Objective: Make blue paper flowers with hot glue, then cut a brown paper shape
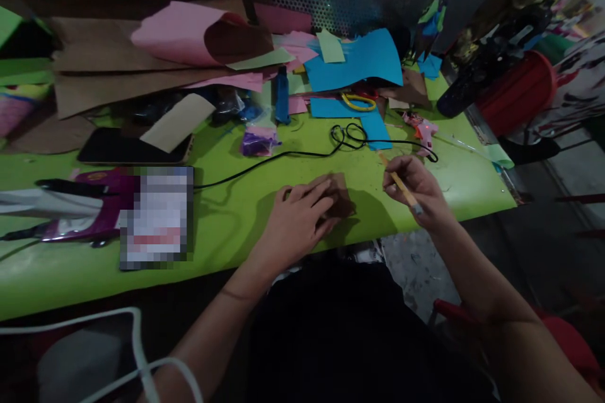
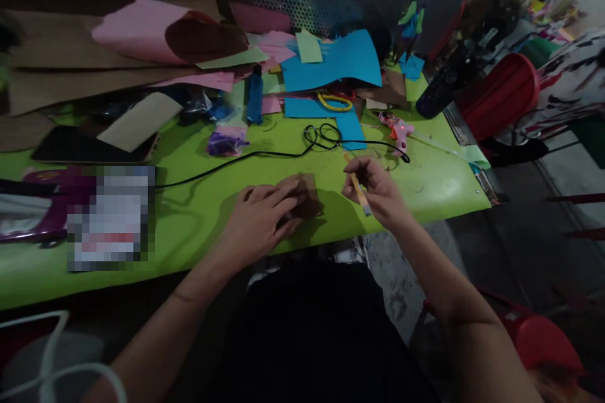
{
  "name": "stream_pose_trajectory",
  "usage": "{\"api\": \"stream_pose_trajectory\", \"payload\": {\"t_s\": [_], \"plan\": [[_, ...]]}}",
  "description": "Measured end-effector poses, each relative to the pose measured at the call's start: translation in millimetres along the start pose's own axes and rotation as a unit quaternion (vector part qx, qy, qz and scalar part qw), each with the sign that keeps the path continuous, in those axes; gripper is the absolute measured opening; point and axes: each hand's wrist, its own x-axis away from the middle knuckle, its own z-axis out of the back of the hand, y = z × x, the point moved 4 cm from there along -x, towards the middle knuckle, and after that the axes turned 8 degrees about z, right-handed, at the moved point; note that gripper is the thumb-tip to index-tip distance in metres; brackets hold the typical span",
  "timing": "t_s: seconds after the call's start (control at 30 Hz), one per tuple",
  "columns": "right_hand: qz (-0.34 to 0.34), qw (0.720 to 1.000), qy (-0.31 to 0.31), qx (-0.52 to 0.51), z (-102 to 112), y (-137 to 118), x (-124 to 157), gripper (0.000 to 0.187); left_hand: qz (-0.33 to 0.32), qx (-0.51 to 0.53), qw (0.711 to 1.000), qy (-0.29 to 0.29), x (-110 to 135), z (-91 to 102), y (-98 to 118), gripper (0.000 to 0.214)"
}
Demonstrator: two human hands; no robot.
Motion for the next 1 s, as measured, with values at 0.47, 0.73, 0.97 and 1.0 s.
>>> {"api": "stream_pose_trajectory", "payload": {"t_s": [0.47, 0.73, 0.97, 1.0], "plan": [[-0.038, 0.998, 0.043, -0.010, -38, 34, -31, 0.029, -0.007, 0.034, 0.999, 0.025, -1, -3.7, -4, 0.031], [-0.027, 0.998, 0.033, 0.045, -40, 30, -30, 0.027, -0.007, 0.024, 1.000, 0.017, 0, -4.8, -5, 0.031], [-0.023, 0.998, 0.024, 0.053, -39, 29, -31, 0.025, -0.007, 0.015, 1.000, 0.008, 0, -3.4, -4, 0.030], [-0.022, 0.998, 0.023, 0.056, -39, 29, -31, 0.026, -0.007, 0.015, 1.000, 0.008, 0, -3.2, -4, 0.030]]}}
